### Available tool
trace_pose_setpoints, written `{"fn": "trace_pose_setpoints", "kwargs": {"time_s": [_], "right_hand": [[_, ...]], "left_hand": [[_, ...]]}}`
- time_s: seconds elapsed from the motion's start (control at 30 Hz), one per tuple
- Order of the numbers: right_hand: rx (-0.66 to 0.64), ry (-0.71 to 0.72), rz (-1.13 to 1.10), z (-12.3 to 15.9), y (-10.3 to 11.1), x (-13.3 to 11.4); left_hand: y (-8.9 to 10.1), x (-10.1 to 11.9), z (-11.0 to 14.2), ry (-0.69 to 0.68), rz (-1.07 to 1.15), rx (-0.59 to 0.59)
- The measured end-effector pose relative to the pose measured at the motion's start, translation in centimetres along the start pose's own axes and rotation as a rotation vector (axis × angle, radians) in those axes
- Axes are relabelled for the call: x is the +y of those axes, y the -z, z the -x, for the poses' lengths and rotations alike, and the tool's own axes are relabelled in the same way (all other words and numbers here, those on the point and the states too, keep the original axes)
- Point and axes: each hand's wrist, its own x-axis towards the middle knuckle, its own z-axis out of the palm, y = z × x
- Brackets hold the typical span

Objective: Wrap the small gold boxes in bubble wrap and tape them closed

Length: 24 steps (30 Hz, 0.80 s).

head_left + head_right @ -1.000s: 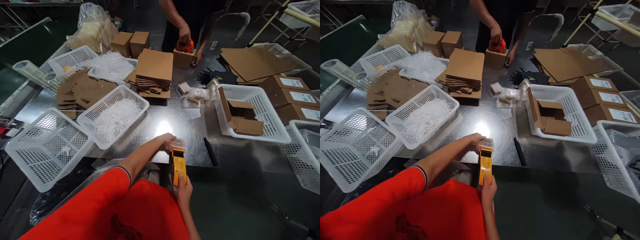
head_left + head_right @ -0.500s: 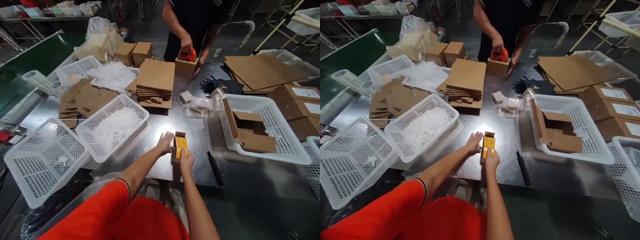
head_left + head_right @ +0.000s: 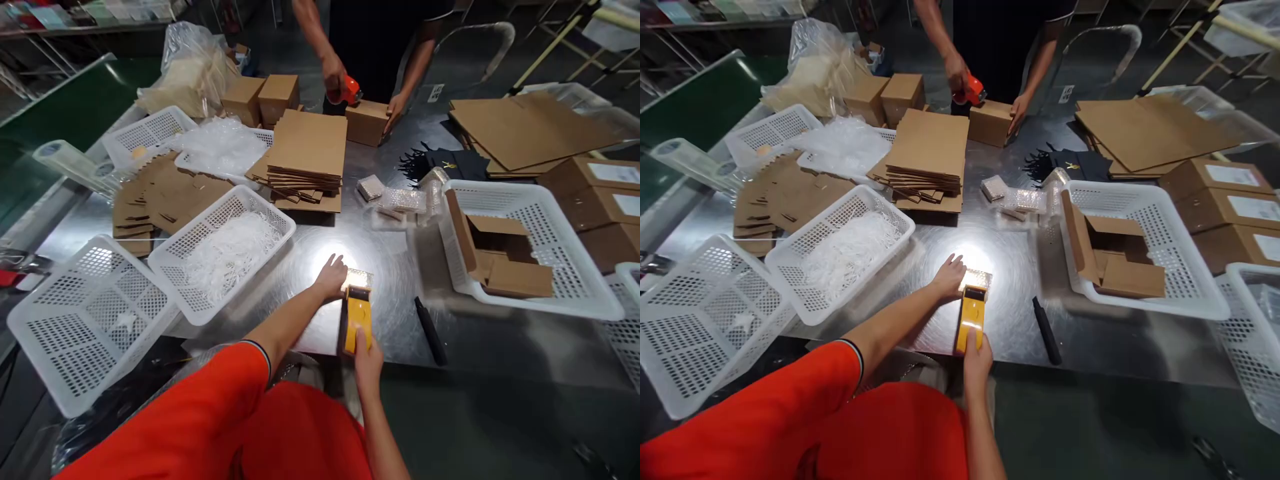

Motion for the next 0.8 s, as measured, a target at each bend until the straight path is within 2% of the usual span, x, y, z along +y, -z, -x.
{"fn": "trace_pose_setpoints", "kwargs": {"time_s": [0.1,0.17,0.27,0.37,0.4,0.43,0.57,0.7,0.8], "right_hand": [[-0.012,-0.054,-0.014,2.4,0.9,2.1],[-0.009,-0.096,-0.04,2.5,1.0,2.2],[0.018,-0.102,-0.062,1.1,0.9,0.7],[0.043,-0.01,-0.043,-0.9,0.9,-1.7],[0.045,0.019,-0.048,-1.6,0.8,-2.6],[0.047,0.043,-0.059,-2.4,0.6,-3.5],[0.05,0.12,-0.068,-6.9,-1.2,-7.4],[0.06,0.139,-0.011,-11.8,-3.0,-9.9],[0.016,0.111,0.036,-14.0,-3.3,-10.1]], "left_hand": [[0.4,0.4,0.0,-0.008,-0.01,-0.031],[0.9,0.6,-0.4,-0.025,-0.028,-0.064],[2.3,0.0,-2.2,-0.012,0.014,-0.193],[4.1,-2.2,-4.8,0.131,0.19,-0.429],[4.6,-3.2,-5.6,0.194,0.264,-0.449],[5.0,-4.2,-6.1,0.255,0.333,-0.423],[5.1,-6.4,-6.1,0.385,0.455,-0.139],[3.9,-5.5,-5.5,0.329,0.436,-0.058],[2.7,-4.1,-6.1,0.279,0.372,-0.052]]}}
